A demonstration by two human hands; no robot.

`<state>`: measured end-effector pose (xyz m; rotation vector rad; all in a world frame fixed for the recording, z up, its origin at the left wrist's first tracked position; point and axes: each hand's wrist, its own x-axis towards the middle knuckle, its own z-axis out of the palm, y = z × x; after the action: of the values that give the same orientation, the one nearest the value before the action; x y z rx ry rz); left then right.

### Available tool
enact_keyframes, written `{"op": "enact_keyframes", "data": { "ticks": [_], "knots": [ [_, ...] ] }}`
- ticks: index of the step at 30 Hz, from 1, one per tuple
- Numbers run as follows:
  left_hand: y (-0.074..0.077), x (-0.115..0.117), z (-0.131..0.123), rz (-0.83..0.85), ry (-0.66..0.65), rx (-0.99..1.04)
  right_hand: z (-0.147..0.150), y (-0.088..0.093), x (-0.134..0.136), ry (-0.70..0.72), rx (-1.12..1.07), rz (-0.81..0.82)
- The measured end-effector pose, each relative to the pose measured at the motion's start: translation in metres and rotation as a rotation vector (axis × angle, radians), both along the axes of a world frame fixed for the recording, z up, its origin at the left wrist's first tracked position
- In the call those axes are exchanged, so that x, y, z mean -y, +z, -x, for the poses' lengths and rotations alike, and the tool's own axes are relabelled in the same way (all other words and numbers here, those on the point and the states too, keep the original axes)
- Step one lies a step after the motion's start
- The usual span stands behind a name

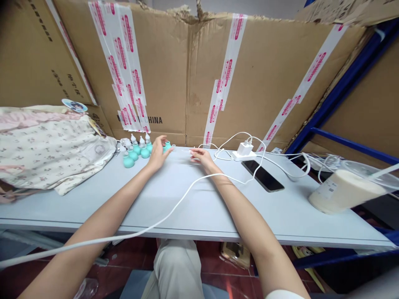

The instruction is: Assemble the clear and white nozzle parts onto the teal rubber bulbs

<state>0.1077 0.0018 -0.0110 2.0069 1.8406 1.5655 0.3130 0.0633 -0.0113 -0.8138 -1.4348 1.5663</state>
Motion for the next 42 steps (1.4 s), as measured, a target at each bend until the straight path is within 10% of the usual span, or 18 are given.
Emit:
{"op": "enact_keyframes", "data": {
  "ticks": [9, 13, 21, 42],
  "knots": [
    [-0.036, -0.024, 0.035, 0.242, 0.212, -0.007, -0.007, 0.004, -0.002, 0.016, -0.112, 0.099],
    [-0.030, -0.023, 0.033, 0.182, 0.190, 0.028, -0.004, 0.005, -0.002, 0.027, -0.148, 0.097],
    [-0.016, -0.009, -0.013, 0.214, -0.289, 0.100, -0.002, 0.005, -0.004, 0.065, -0.085, -0.013],
    [0.001, 0.009, -0.027, 0.254, -0.225, -0.065, 0.004, -0.002, -0.004, 0.035, -0.005, -0.153]
  ]
}}
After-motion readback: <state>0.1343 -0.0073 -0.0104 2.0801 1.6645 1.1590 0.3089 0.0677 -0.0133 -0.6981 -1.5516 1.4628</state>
